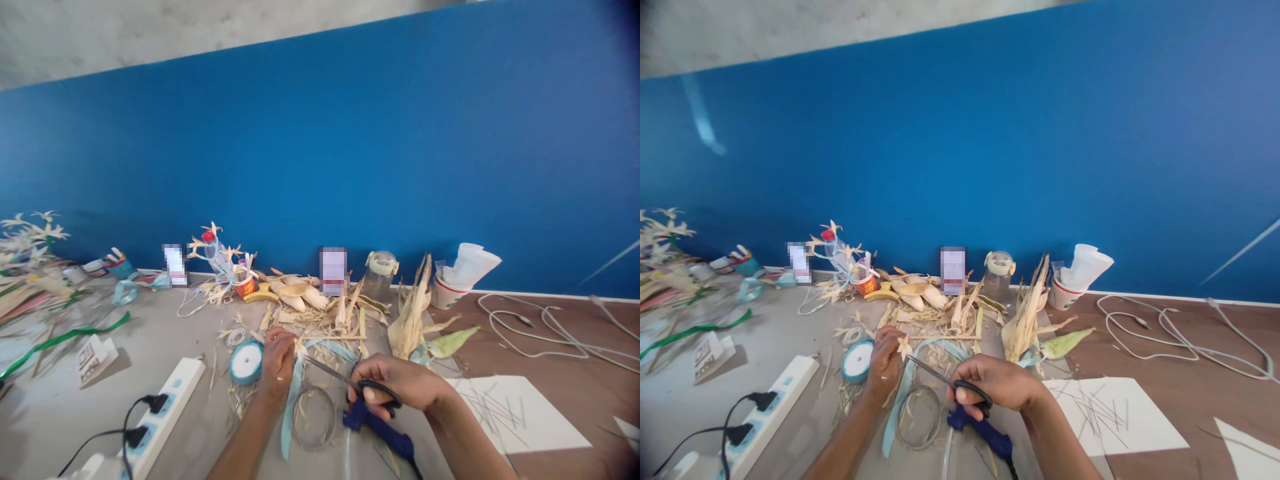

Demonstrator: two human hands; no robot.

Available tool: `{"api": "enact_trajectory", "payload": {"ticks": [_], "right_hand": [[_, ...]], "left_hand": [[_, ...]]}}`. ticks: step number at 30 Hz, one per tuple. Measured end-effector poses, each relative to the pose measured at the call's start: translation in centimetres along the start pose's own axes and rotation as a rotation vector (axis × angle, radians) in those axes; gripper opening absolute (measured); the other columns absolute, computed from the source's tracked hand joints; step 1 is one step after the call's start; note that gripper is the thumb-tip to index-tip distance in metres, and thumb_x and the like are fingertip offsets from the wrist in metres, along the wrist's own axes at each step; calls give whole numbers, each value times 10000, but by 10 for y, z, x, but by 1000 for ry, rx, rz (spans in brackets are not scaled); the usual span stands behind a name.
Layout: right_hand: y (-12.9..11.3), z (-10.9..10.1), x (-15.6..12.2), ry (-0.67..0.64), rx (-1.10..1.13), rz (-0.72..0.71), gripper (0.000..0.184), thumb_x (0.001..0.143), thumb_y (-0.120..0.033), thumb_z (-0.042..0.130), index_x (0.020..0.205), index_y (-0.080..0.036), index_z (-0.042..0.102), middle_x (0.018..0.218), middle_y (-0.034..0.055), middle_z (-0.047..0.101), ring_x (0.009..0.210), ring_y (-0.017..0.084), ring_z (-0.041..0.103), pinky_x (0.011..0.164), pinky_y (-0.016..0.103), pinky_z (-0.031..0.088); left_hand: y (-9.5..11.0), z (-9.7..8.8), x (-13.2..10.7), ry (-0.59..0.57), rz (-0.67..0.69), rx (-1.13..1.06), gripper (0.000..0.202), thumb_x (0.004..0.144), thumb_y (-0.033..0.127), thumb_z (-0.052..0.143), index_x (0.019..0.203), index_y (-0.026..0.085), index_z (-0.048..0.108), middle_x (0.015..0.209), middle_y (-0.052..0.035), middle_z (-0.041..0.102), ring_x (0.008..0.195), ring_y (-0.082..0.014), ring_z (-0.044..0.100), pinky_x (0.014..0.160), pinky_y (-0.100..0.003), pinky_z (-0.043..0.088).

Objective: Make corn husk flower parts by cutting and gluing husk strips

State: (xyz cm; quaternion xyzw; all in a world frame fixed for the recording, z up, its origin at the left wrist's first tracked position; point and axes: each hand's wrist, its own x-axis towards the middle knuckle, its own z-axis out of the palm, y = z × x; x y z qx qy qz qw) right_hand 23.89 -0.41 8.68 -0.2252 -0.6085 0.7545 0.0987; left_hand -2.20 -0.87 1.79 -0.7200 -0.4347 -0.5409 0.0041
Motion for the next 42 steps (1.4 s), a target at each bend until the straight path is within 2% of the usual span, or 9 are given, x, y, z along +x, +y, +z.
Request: {"api": "enact_trajectory", "payload": {"ticks": [6,16,24,30,34,38,40,42], "right_hand": [[-2,2,1,15,10,-7,561,679,-619,676,860,-90,637,491,-43,529,420,55,377,438,189,244],[1,0,2,22,22,4,556,670,-607,694,864,-88,642,490,-46,527,413,51,387,431,183,242],[1,-4,1,-22,2,35,567,653,-612,705,872,-91,652,483,-53,519,412,51,408,420,176,231],[0,-3,0,5,-35,58,554,656,-614,695,850,-98,644,472,-62,492,421,51,411,417,168,238],[-4,1,0,29,-74,110,475,661,-554,701,810,-107,641,464,-67,484,402,41,380,406,165,228],[-10,5,-3,43,-111,170,342,655,-416,715,798,-114,642,496,-59,506,416,44,415,423,162,269],[-11,4,-8,31,-125,171,329,653,-384,717,834,-118,650,516,-50,531,438,52,440,439,163,292],[-11,0,-15,16,-124,151,371,664,-417,716,875,-119,654,533,-44,541,447,57,445,442,168,296]], "left_hand": [[-2,0,-2,-8,26,18,211,839,84,467,855,205,640,769,-31,676,822,-200,570,845,-428,456],[-4,1,-4,-16,18,19,225,819,72,466,859,208,641,773,-33,668,842,-208,564,848,-437,456],[-1,1,-3,-26,39,-7,237,809,79,461,865,214,648,760,-33,676,809,-207,577,847,-447,459],[-3,1,-5,-28,39,14,243,821,78,460,869,219,652,758,-31,679,809,-207,579,854,-457,457],[-3,0,-4,-40,42,29,234,829,79,468,887,218,646,771,-29,680,828,-209,574,853,-447,458],[-3,0,-3,-25,56,59,219,845,88,468,880,214,643,781,-30,682,830,-202,574,861,-437,448],[-2,-1,-3,-21,56,75,224,853,85,461,891,212,643,794,-34,683,833,-199,572,871,-443,440],[-3,-2,-4,-28,50,73,225,854,85,463,903,212,642,813,-38,682,836,-199,569,873,-449,437]]}}
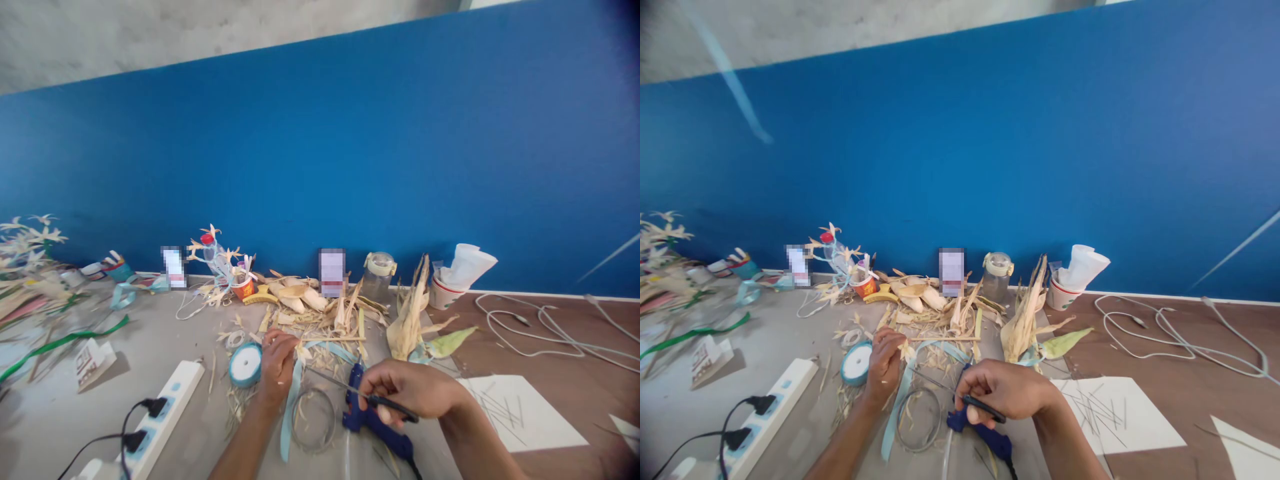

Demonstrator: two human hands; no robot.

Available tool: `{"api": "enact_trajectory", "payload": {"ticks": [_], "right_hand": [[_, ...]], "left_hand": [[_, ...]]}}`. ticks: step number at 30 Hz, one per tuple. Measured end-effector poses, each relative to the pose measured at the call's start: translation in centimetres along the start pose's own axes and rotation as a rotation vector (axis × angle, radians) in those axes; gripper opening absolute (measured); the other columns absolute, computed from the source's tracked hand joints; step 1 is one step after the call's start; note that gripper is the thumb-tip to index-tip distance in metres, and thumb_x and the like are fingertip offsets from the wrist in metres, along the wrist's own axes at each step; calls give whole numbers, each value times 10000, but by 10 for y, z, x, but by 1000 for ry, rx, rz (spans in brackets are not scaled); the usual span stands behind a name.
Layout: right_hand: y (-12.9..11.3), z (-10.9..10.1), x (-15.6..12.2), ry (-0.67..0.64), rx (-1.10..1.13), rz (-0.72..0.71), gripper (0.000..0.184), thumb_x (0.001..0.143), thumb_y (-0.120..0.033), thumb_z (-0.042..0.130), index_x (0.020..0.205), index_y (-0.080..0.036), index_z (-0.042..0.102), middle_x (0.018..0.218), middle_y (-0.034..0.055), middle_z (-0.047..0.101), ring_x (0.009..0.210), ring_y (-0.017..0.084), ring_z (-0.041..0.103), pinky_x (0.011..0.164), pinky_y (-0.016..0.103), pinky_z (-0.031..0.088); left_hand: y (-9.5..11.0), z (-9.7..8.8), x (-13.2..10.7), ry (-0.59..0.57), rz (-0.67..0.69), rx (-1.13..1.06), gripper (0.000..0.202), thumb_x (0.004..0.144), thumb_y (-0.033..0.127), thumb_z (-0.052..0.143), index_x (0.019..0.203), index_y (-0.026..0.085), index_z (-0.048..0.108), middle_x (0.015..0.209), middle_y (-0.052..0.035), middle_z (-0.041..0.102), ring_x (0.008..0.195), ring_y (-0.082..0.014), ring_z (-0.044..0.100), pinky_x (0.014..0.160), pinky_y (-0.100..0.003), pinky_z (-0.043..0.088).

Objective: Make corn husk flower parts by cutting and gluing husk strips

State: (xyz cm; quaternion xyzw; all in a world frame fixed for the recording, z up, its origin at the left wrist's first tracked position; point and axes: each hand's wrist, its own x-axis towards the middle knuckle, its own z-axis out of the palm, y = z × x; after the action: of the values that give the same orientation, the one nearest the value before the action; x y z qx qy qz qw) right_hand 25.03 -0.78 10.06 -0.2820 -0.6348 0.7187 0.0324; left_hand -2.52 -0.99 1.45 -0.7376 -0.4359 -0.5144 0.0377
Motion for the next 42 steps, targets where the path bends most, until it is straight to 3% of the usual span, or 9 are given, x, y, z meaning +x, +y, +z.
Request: {"api": "enact_trajectory", "payload": {"ticks": [7,11,14,17,20,27,31,38,42], "right_hand": [[5,-13,-13,178,101,-191,545,688,-594,673,928,-111,596,524,-41,516,469,70,400,464,202,275],[-1,-7,-5,207,52,-142,463,719,-537,665,925,-130,582,535,-53,513,479,66,390,477,200,289],[-6,-1,2,207,22,-95,391,729,-493,656,888,-144,579,525,-60,512,459,60,377,470,201,283],[-8,3,7,210,6,-83,350,736,-458,649,884,-148,581,522,-60,512,457,63,383,470,201,287],[-9,6,8,209,5,-87,354,729,-449,655,895,-147,575,528,-60,511,465,67,392,469,197,289],[-8,11,14,245,-7,-106,251,770,-380,604,880,-159,565,521,-67,504,456,60,366,464,187,283],[-10,13,15,231,-41,-86,203,769,-336,608,866,-160,578,525,-61,510,462,68,399,464,186,297],[-14,12,9,170,-146,-37,222,793,-323,572,912,-138,608,541,-44,532,466,78,438,458,182,314],[-13,12,9,185,-155,-43,251,803,-365,582,904,-138,615,540,-41,531,470,80,437,474,185,331]], "left_hand": [[-4,4,-2,-13,-54,-119,222,831,109,465,866,211,660,797,-45,663,839,-209,562,837,-434,446],[0,7,-2,-112,-360,-324,213,853,249,479,715,184,626,742,-46,601,787,-198,551,738,-354,460],[6,6,-2,-197,-626,-505,286,865,403,494,729,181,614,672,-13,537,679,-166,517,665,-306,440],[8,3,-1,-230,-767,-674,334,848,488,519,773,179,618,638,8,497,644,-148,482,638,-290,421],[6,4,-2,-183,-834,-808,346,797,525,583,830,182,624,632,19,487,613,-134,455,605,-283,413],[-1,10,-10,-144,-918,-890,293,774,482,630,779,190,607,663,1,529,643,-142,500,639,-294,432],[-3,11,-11,-120,-941,-803,317,730,495,660,758,182,620,653,6,556,620,-137,505,621,-287,436],[-1,7,-4,-119,-827,-601,264,745,452,627,802,194,621,707,-2,585,663,-163,538,640,-308,466],[1,4,0,-122,-636,-518,257,785,415,589,638,204,577,729,-23,575,724,-187,552,703,-343,487]]}}
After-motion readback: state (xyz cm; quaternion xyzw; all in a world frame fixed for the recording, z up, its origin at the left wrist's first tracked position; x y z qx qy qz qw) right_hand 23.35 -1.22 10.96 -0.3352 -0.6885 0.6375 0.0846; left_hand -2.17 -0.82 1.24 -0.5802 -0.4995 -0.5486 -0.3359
